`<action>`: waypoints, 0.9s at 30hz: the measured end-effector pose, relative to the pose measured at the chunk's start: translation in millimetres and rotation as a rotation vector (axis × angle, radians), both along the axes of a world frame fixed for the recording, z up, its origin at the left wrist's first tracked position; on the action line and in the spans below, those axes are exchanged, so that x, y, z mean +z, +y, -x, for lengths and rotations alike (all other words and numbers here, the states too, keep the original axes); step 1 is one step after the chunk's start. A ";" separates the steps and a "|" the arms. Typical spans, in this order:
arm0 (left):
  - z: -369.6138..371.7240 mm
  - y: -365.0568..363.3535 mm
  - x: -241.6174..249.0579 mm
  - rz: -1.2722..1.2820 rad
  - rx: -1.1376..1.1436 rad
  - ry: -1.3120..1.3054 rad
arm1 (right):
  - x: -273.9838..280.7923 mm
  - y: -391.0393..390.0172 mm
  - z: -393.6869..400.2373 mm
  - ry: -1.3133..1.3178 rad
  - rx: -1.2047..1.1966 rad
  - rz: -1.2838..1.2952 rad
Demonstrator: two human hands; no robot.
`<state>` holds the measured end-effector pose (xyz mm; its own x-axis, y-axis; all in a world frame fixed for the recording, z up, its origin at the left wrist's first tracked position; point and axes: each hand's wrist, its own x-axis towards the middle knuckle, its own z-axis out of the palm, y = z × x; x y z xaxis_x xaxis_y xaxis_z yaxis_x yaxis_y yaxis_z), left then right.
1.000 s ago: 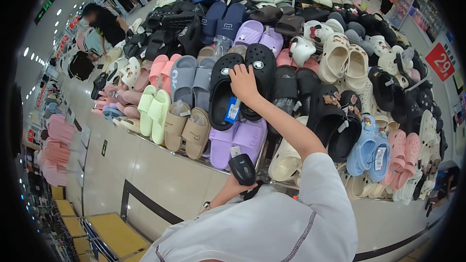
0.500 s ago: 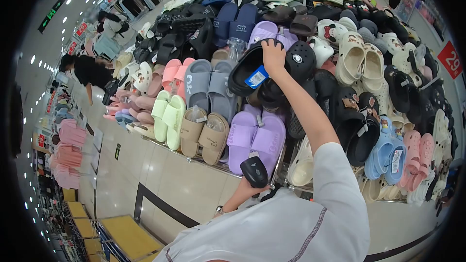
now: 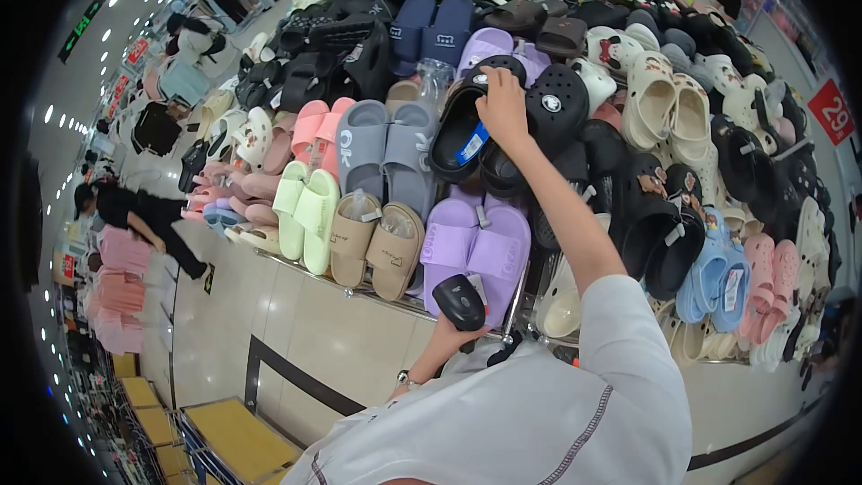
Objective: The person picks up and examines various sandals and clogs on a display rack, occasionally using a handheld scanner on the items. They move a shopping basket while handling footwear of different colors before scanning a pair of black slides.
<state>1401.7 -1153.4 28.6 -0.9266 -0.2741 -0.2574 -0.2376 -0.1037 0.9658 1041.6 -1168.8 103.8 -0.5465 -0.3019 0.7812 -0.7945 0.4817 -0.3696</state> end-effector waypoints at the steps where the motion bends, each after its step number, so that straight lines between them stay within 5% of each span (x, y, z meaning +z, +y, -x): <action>1: 0.1 0.3 3.1 -0.056 0.037 0.013 | 14.7 10.9 -22.4 -0.036 -0.014 0.091; 4: 7.7 -3.1 0.2 -0.094 0.098 0.049 | 4.4 33.1 -64.3 -0.412 0.013 0.193; 7: 10.4 -8.8 1.5 -0.083 0.068 0.042 | -35.3 33.5 -71.8 -0.648 -0.129 -0.085; 12: 13.9 -13.6 -2.4 -0.154 -0.060 0.015 | -47.0 13.3 -42.1 -0.745 -0.133 0.049; 15: 7.5 -15.7 -5.5 -0.119 -0.066 0.027 | -40.0 1.3 -20.4 -0.911 -0.358 0.054; 19: -1.3 -18.1 0.9 -0.078 -0.048 0.034 | -42.0 -5.3 -8.7 -0.822 -0.454 -0.011; 27: -12.2 -31.1 5.5 -0.147 -0.021 0.048 | -52.8 -0.9 -52.9 -0.542 -0.272 -0.098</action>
<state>1413.9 -1184.6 34.1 -0.9440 -0.2169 -0.2487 -0.1953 -0.2404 0.9508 1094.5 -1169.6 51.0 -0.9258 -0.1518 0.3461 -0.3493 0.6933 -0.6303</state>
